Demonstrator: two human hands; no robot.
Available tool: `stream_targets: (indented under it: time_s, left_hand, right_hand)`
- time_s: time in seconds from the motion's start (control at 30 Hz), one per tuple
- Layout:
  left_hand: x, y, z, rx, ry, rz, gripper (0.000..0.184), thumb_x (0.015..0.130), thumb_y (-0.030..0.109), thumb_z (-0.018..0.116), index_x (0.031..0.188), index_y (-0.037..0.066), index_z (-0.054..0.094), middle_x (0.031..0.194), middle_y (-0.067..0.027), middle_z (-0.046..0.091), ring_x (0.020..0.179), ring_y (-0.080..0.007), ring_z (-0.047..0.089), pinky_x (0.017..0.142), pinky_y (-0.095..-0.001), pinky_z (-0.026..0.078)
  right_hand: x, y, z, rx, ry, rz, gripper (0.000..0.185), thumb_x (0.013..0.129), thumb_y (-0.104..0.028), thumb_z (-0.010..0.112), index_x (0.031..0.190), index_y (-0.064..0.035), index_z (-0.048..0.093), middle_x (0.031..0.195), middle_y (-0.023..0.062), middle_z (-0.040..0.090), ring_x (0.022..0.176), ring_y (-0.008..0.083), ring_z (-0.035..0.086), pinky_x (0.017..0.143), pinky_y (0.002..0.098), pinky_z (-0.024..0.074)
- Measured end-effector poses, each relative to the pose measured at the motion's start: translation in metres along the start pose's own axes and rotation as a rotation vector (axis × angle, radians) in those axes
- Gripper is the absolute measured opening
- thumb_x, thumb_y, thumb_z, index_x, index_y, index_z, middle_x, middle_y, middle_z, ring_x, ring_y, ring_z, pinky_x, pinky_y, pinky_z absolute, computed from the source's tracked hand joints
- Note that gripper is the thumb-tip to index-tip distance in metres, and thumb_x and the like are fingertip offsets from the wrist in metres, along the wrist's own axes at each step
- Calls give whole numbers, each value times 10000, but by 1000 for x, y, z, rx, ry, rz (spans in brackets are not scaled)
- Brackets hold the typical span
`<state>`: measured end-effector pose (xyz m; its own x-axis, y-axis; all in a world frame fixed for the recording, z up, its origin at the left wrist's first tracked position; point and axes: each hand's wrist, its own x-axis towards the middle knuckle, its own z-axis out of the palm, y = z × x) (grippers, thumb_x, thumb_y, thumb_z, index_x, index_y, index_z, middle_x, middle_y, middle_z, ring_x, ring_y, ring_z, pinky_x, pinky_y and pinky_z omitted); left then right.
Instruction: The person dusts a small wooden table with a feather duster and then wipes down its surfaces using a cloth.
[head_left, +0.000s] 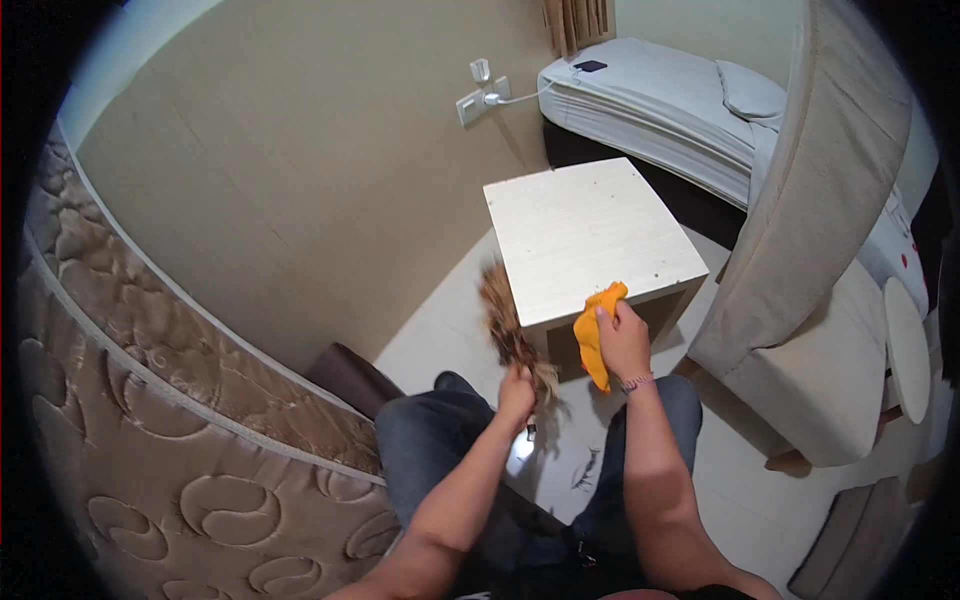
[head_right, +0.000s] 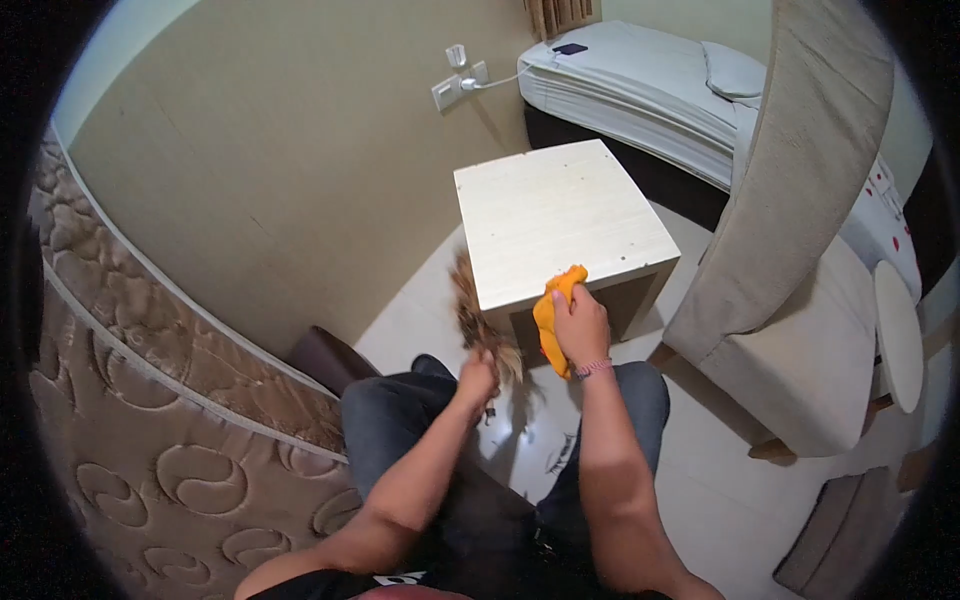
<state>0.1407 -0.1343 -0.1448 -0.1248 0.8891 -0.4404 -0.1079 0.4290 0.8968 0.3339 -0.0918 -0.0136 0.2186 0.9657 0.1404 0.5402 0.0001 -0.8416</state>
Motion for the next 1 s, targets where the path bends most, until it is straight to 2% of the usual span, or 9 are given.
stream_targets:
  time_s: [0.07,0.13,0.23,0.53,0.67,0.73,0.87,0.93,1.0]
  left_hand:
    - [6,-4,-5,289,142,185,328,1038,224,421,1331,95,488,967,-190,684,850,-322,670,745,-430,531]
    - [-5,-6,-6,570,358,410,292,1022,262,440,1263,117,518,996,-210,665,901,-391,652,767,-471,528]
    - [8,-30,-9,573,137,-15,372,1011,248,431,1352,110,494,1218,-271,602,1161,-466,539,975,-478,447]
    - [19,-22,3,251,338,400,411,1002,231,454,1392,103,460,1131,-271,638,1068,-479,585,895,-498,480]
    - [34,18,-6,73,85,-281,385,1008,222,471,1381,135,505,1027,-176,686,876,-299,657,797,-416,513]
    - [35,10,3,-93,187,-70,288,1036,223,428,1276,149,568,720,-7,511,452,-123,424,418,-287,394]
    - [78,-35,10,247,500,745,297,1023,189,437,1278,97,559,784,-93,628,494,-181,551,434,-331,421]
    - [63,-12,-7,311,423,541,321,1013,185,448,1298,73,543,899,-170,674,675,-256,663,568,-371,504]
    - [37,25,-13,234,14,-382,355,1010,202,454,1336,76,518,1041,-207,674,922,-321,673,788,-403,521]
  right_hand:
    - [4,-13,1,0,-25,-26,278,937,-291,591,932,-13,600,827,220,651,801,417,638,678,490,483]
    - [17,-26,8,177,-27,-174,270,949,-282,581,952,-11,593,767,224,625,744,426,624,653,483,481]
    - [61,-14,33,-4,48,-207,246,955,-253,567,991,-13,604,810,213,625,793,415,617,703,485,483]
    - [78,-2,77,-466,165,-270,267,906,-281,567,994,-43,651,962,133,655,955,328,601,825,457,463]
    - [84,1,84,-472,229,-232,261,898,-281,564,969,-45,650,942,134,658,935,328,603,817,460,462]
    - [82,2,83,-482,233,-233,259,896,-282,563,957,-45,648,935,137,657,927,329,604,810,462,461]
    - [80,0,83,-442,208,-207,255,890,-275,573,942,-37,648,920,147,661,916,341,608,800,465,465]
    - [80,0,85,-438,188,-221,255,888,-273,577,937,-33,647,912,150,662,910,345,610,797,466,466]
    - [79,1,85,-443,232,-227,251,885,-267,582,932,-31,651,904,150,664,896,351,612,793,467,469]
